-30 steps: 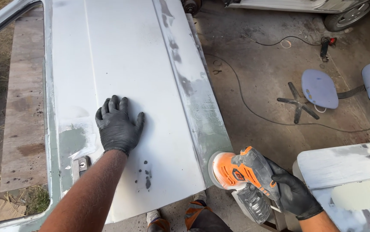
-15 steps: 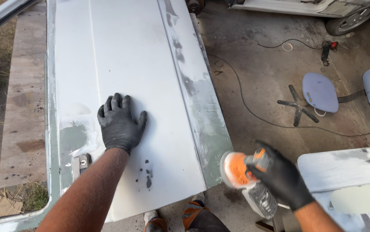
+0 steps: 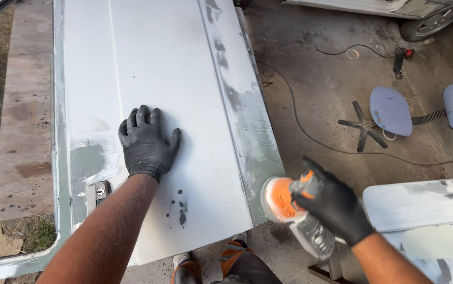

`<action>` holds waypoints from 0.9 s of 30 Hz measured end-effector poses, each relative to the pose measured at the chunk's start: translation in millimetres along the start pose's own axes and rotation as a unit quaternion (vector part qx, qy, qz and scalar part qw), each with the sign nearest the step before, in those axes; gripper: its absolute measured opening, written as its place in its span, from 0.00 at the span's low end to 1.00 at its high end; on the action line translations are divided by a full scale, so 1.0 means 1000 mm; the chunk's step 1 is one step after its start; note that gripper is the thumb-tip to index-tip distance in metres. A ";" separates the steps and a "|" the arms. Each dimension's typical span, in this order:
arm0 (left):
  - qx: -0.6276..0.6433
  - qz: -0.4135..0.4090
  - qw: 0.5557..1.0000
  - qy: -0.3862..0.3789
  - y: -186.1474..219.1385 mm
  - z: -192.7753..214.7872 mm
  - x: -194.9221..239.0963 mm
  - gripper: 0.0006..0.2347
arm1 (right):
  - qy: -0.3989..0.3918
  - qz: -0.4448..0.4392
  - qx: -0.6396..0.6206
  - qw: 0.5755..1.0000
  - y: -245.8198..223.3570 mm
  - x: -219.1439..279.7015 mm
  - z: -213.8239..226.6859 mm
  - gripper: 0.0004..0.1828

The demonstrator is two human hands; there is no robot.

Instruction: The person uses an electric orbital sander to smooth the surface of a white car door. They hold the door steady with their left hand while operating the sander with their right hand, moving it across the panel to remove paint and filler.

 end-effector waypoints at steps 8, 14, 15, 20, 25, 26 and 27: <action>0.012 -0.009 1.000 0.005 0.003 0.001 0.000 0.32 | -0.003 -0.018 0.016 1.000 0.008 -0.015 -0.003 0.55; 0.026 0.014 0.999 -0.028 0.002 0.002 -0.003 0.33 | -0.014 0.049 0.070 0.996 -0.009 0.006 -0.015 0.55; 0.037 0.016 0.998 -0.041 0.002 0.000 -0.003 0.34 | -0.014 0.041 0.064 0.997 -0.012 0.010 -0.016 0.54; 0.079 0.014 0.996 -0.051 -0.004 -0.005 -0.005 0.40 | -0.009 0.041 0.060 0.997 -0.017 -0.009 -0.013 0.51; 0.098 0.005 0.992 -0.077 0.000 -0.010 -0.006 0.44 | -0.029 0.039 0.080 0.996 -0.014 0.002 -0.017 0.50; 0.093 0.007 0.993 -0.079 -0.001 -0.011 -0.007 0.44 | -0.030 0.046 0.094 0.994 -0.010 0.004 -0.019 0.52; 0.088 0.010 0.993 -0.083 -0.002 -0.014 -0.005 0.45 | -0.033 0.052 0.108 0.992 -0.005 0.006 -0.022 0.53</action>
Point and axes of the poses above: each hand's wrist, its own x-axis away from the middle knuckle, its own z-axis out of the back of the hand, y = z × x, the point moved 7 cm from there along -x, towards the middle knuckle, and after that the axes turned 11 degrees about z, right-handed, at the moved point
